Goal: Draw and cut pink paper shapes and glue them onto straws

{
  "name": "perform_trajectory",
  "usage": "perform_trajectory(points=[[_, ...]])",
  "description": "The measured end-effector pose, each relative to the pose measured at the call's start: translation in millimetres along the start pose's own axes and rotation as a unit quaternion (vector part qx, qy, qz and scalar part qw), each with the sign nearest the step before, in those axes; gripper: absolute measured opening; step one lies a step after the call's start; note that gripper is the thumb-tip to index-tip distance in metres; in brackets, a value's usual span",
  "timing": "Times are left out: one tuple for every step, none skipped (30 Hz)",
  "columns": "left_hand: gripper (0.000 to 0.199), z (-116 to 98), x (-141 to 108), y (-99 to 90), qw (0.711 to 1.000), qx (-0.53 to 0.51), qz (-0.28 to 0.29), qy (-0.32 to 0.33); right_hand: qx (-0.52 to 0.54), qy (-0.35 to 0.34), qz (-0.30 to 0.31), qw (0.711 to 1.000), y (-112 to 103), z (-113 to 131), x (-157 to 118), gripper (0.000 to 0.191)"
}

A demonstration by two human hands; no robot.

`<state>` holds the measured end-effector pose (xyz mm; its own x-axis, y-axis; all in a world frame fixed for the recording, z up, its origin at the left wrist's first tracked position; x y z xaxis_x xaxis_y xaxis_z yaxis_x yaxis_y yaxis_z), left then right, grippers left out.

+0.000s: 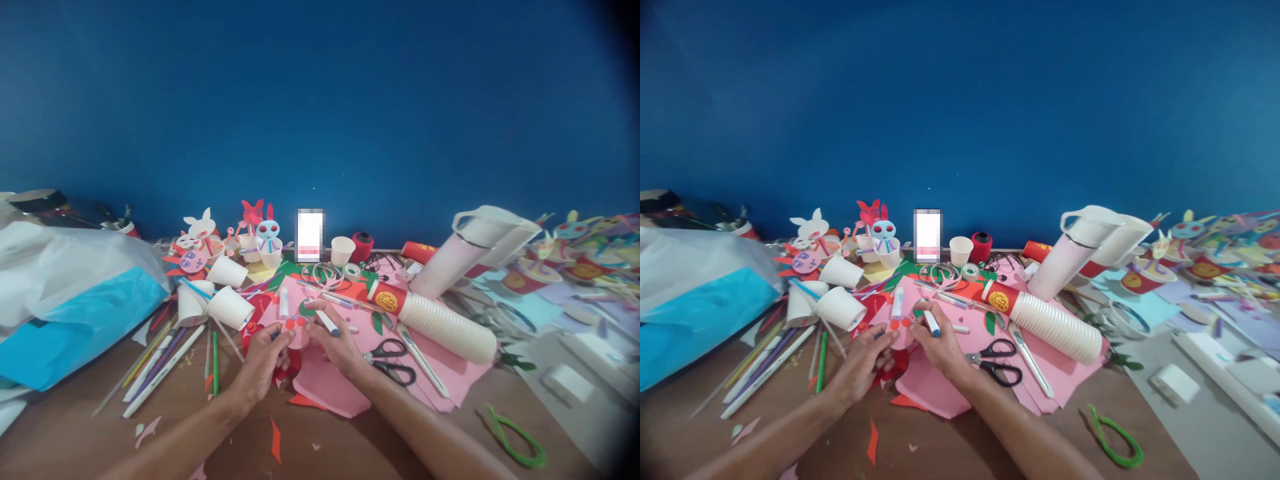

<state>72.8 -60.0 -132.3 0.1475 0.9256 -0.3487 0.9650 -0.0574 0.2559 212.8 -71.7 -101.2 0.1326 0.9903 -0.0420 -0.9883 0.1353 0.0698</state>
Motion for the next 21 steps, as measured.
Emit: perform_trajectory(points=[[0.028, 0, 0, 0.6, 1.000, 0.000, -0.003, -0.002, -0.003, -0.005, 0.002, 1.000, 0, 0, 0, 0.025], [0.028, 1, -1, 1.2, 1.000, 0.001, -0.004, -0.004, -0.008, -0.010, 0.003, 1.000, 0, 0, -1, 0.025], [0.028, 1, -1, 1.9, 1.000, 0.002, -0.005, -0.005, -0.013, -0.013, 0.004, 1.000, 0, -1, -1, 0.026], [0.027, 1, -2, 2.7, 1.000, 0.003, -0.003, -0.007, -0.015, -0.017, 0.004, 1.000, 1, -1, -1, 0.027], [0.027, 2, -2, 3.5, 1.000, 0.004, -0.002, -0.007, -0.015, -0.021, 0.004, 1.000, 1, -2, -1, 0.028], [0.026, 2, -3, 4.1, 1.000, 0.004, 0.000, -0.008, -0.012, -0.025, 0.001, 1.000, 2, -3, -1, 0.029], [0.026, 2, -4, 4.6, 1.000, 0.004, 0.000, -0.009, -0.006, -0.030, -0.002, 1.000, 3, -4, -1, 0.030], [0.027, 2, -4, 5.0, 1.000, 0.005, 0.001, -0.010, 0.001, -0.035, -0.006, 0.999, 4, -5, -1, 0.031], [0.027, 2, -5, 5.3, 1.000, 0.008, 0.002, -0.012, 0.005, -0.039, -0.007, 0.999, 4, -6, 0, 0.031], [0.027, 2, -6, 5.5, 1.000, 0.013, 0.003, -0.015, 0.008, -0.042, -0.008, 0.999, 5, -8, 0, 0.031], [0.028, 2, -6, 5.7, 1.000, 0.019, 0.003, -0.019, 0.007, -0.045, -0.008, 0.999, 5, -9, 0, 0.031], [0.028, 2, -7, 5.8, 0.999, 0.025, 0.004, -0.022, 0.003, -0.048, -0.009, 0.999, 5, -10, 1, 0.031], [0.029, 2, -7, 5.9, 0.999, 0.030, 0.005, -0.024, -0.004, -0.049, -0.010, 0.999, 4, -11, 1, 0.031], [0.029, 2, -8, 6.0, 0.999, 0.034, 0.006, -0.024, -0.011, -0.051, -0.013, 0.999, 3, -11, 1, 0.031], [0.030, 1, -8, 6.0, 0.999, 0.037, 0.008, -0.021, -0.017, -0.052, -0.016, 0.998, 3, -12, 1, 0.031], [0.030, 1, -8, 6.0, 0.999, 0.038, 0.009, -0.018, -0.021, -0.053, -0.018, 0.998, 2, -12, 0, 0.031], [0.030, 0, -8, 5.8, 0.999, 0.038, 0.010, -0.015, -0.023, -0.053, -0.019, 0.998, 2, -12, 0, 0.030], [0.030, 0, -8, 5.5, 0.999, 0.038, 0.011, -0.012, -0.023, -0.052, -0.018, 0.998, 1, -12, 0, 0.030], [0.029, -1, -8, 5.1, 0.999, 0.038, 0.011, -0.008, -0.022, -0.051, -0.016, 0.998, 1, -12, 0, 0.031], [0.028, -1, -8, 4.6, 0.999, 0.040, 0.011, -0.004, -0.020, -0.049, -0.013, 0.999, 2, -12, 0, 0.031], [0.027, -2, -8, 3.9, 0.999, 0.043, 0.009, 0.000, -0.018, -0.046, -0.010, 0.999, 2, -12, 0, 0.031]])
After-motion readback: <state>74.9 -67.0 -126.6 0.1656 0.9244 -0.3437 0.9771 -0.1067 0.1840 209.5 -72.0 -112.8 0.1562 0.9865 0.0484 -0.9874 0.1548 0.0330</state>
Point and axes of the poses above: each hand's wrist, its own x-axis towards the middle knuckle, its own y-axis out of the palm, z = x × y, the point moved 4 cm from there along x, towards the middle knuckle, and after that the axes turned 7 degrees about -z, right-handed, at the moved point
